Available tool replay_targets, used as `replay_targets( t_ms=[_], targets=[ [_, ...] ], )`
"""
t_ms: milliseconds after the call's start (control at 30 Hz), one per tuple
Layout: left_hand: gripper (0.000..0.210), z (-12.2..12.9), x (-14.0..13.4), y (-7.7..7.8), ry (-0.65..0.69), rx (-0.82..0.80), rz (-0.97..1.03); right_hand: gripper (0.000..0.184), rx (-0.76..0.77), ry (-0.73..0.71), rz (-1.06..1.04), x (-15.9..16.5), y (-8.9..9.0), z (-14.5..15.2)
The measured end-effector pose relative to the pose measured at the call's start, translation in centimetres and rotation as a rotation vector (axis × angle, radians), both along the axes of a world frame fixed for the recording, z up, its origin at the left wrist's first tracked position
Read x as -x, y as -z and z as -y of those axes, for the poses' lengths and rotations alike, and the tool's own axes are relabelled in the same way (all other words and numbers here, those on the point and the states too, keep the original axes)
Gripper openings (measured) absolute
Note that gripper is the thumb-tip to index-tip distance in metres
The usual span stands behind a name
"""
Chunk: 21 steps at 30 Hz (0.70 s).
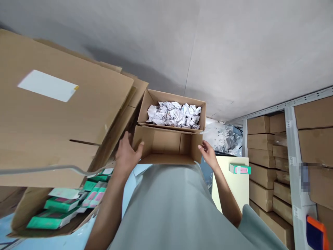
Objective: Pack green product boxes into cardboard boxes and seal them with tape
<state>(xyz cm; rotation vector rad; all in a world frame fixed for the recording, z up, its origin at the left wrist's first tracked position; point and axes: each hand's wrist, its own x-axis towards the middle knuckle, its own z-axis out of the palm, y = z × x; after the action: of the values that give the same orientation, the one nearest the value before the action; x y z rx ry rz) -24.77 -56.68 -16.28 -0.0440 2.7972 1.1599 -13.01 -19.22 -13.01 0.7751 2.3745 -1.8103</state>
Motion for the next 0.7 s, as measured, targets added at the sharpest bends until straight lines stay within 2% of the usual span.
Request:
replay_targets(
  t_ms=[67,133,233,333,400,467,567,700],
  targets=[
    [0.087,-1.3,0.7,-2.1,0.005,0.051,-0.100,0.067,-0.035,0.025,-0.033,1.6,-0.7,-0.9],
    [0.077,-2.9,2.1,-3.8,0.094,0.060,-0.136,0.064,-0.111,0.020,-0.092,4.0,-1.7,-1.9],
    [0.062,-4.8,4.4,-4.7,0.239,0.067,-0.122,0.051,-0.304,-0.098,-0.151,8.6,-2.8,-3.5],
    [0.054,-6.0,6.2,-3.8,0.312,0.068,-0.116,0.041,-0.621,-0.340,-0.097,14.0,-2.9,-4.4],
    [0.054,-6.5,6.8,-2.8,0.343,0.058,-0.120,0.040,-0.831,-0.481,-0.016,17.3,-2.5,-4.5],
    [0.054,-7.0,7.1,-2.0,0.368,0.049,-0.124,0.039,-0.983,-0.569,0.050,19.9,-1.9,-4.2],
    [0.053,-7.8,7.4,-1.2,0.410,0.051,-0.135,0.039,-1.138,-0.611,0.122,22.4,-1.0,-3.5],
    [0.049,-8.4,7.7,-0.8,0.462,0.057,-0.179,0.045,-1.236,-0.658,0.235,23.7,-0.3,-2.9]
  ],
)
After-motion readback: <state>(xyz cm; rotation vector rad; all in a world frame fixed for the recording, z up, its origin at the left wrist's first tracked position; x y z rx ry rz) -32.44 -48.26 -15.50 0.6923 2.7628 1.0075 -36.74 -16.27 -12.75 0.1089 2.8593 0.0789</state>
